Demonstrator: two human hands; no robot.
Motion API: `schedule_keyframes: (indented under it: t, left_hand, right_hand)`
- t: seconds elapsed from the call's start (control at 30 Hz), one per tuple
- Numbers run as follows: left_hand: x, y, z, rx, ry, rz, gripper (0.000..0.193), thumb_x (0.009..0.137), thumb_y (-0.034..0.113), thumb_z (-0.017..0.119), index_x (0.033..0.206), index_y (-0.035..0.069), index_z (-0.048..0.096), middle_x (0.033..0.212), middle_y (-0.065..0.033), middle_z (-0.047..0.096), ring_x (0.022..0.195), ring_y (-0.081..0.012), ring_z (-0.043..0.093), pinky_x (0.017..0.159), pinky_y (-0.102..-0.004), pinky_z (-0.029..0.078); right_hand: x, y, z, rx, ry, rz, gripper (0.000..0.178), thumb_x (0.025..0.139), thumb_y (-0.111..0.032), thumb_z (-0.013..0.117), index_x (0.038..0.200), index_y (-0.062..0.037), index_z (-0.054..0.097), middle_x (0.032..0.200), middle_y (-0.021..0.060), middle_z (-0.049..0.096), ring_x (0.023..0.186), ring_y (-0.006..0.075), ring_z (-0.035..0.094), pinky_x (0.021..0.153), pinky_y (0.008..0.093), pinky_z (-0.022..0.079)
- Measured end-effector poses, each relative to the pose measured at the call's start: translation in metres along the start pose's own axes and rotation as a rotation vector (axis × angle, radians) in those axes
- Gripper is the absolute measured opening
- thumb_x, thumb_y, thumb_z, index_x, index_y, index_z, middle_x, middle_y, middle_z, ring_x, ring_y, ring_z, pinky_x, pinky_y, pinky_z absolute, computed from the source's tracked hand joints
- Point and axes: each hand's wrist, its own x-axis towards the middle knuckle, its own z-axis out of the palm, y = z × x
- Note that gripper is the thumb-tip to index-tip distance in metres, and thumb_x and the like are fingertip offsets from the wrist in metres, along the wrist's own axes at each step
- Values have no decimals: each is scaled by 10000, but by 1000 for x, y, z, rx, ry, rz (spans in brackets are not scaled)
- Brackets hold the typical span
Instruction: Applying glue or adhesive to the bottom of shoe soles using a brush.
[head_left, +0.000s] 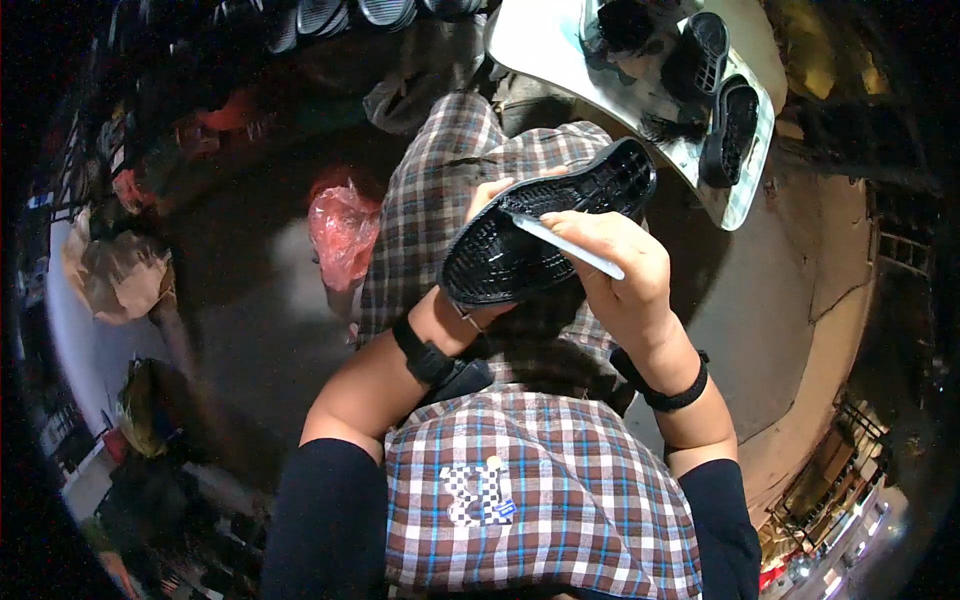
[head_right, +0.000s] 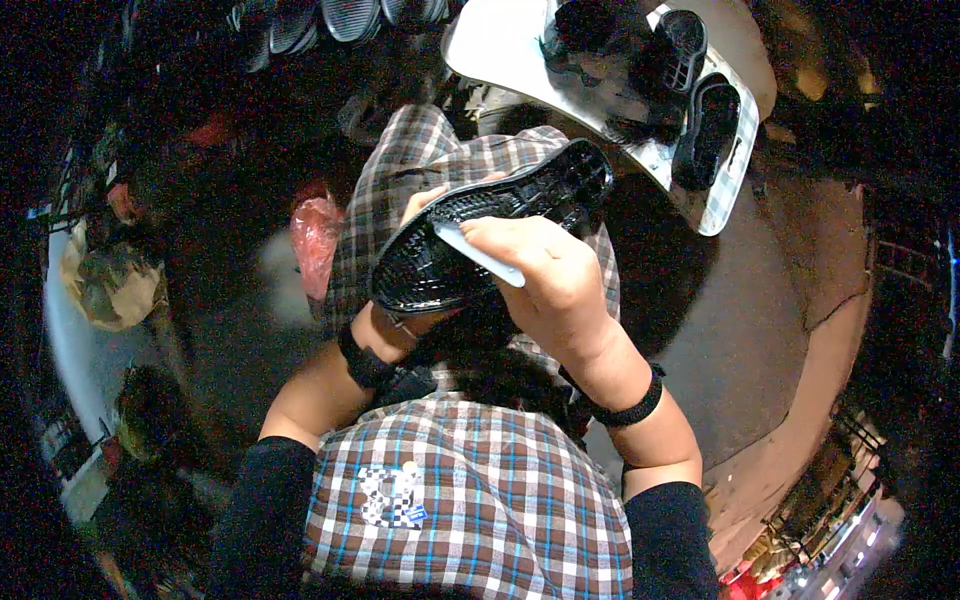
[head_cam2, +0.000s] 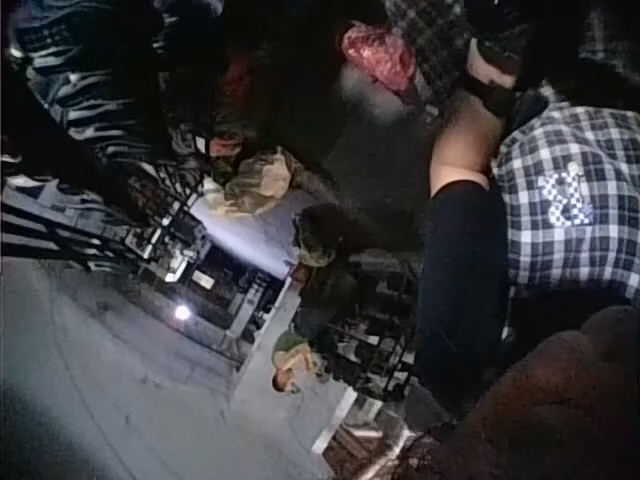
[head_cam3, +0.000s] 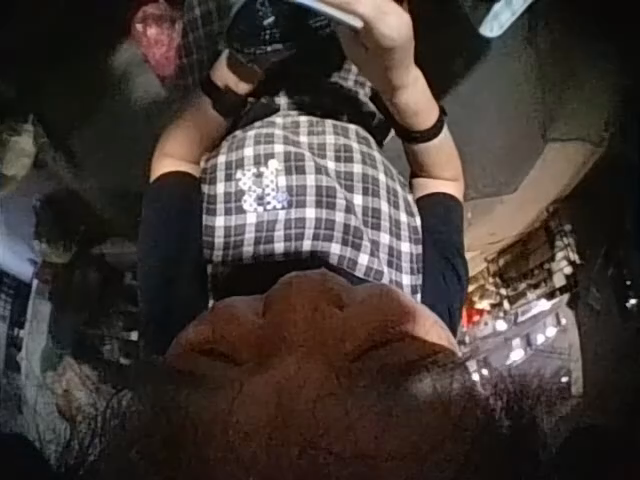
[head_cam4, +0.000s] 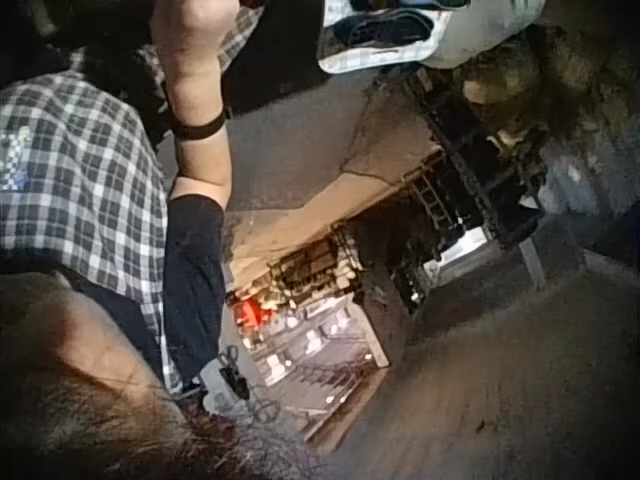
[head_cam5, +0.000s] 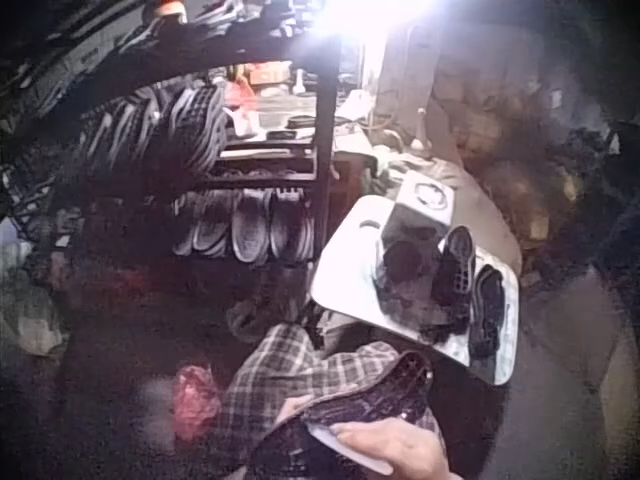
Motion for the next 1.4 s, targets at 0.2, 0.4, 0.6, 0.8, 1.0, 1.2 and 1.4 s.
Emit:
schedule_keyframes:
  t: [0.2,0.4,0.6,0.8,1.0,1.2,1.4]
  left_hand:
    - [18,-1,-11,-664,52,-463,404,966,266,458,1276,13,511,1165,-134,644,1032,-222,641,999,-357,451]
    - [18,12,-8,-709,-9,-513,355,981,80,427,1322,-13,458,1234,-137,606,1068,-191,618,1017,-323,460]
    - [12,12,-37,-287,-220,-235,459,978,291,468,1356,31,458,1370,-162,508,1234,-316,510,1061,-449,419]
    - [55,9,0,-667,-156,-790,639,946,560,300,1363,109,477,1382,-134,507,1211,-314,532,928,-587,467]
    - [104,-17,77,-1096,-467,-788,742,957,660,208,1308,82,513,1284,-85,587,1186,-232,541,1051,-394,381]
    - [169,-45,148,-489,-251,-831,668,982,610,224,1306,106,520,1248,-66,605,1137,-238,554,1042,-415,365]
    - [226,-70,195,-355,-332,-790,695,979,612,245,1332,71,501,1282,-99,583,1128,-246,555,1021,-407,398]
  right_hand:
    - [12,-17,16,129,-163,-122,315,692,48,641,992,-47,642,972,113,690,806,272,674,699,348,558]
    - [17,-28,2,166,-319,-153,311,676,-1,667,975,-81,640,938,64,680,766,240,661,675,341,549]
    - [-10,16,-54,506,81,336,205,874,-107,657,1067,-41,638,989,99,691,863,200,656,789,311,511]
    - [-74,62,-71,1116,570,577,253,971,-269,559,1112,-60,578,1217,195,600,1111,236,567,994,356,414]
    - [-93,46,-64,1254,770,480,211,978,-230,539,1102,-74,608,1195,197,613,1157,285,564,1000,366,417]
    - [-99,91,-98,1124,1105,455,220,962,-198,576,1142,-75,604,1107,48,646,1063,181,583,997,337,413]
    - [-76,122,-137,1034,1263,452,208,962,-231,585,1117,-92,600,1055,-4,642,933,97,605,619,153,470]
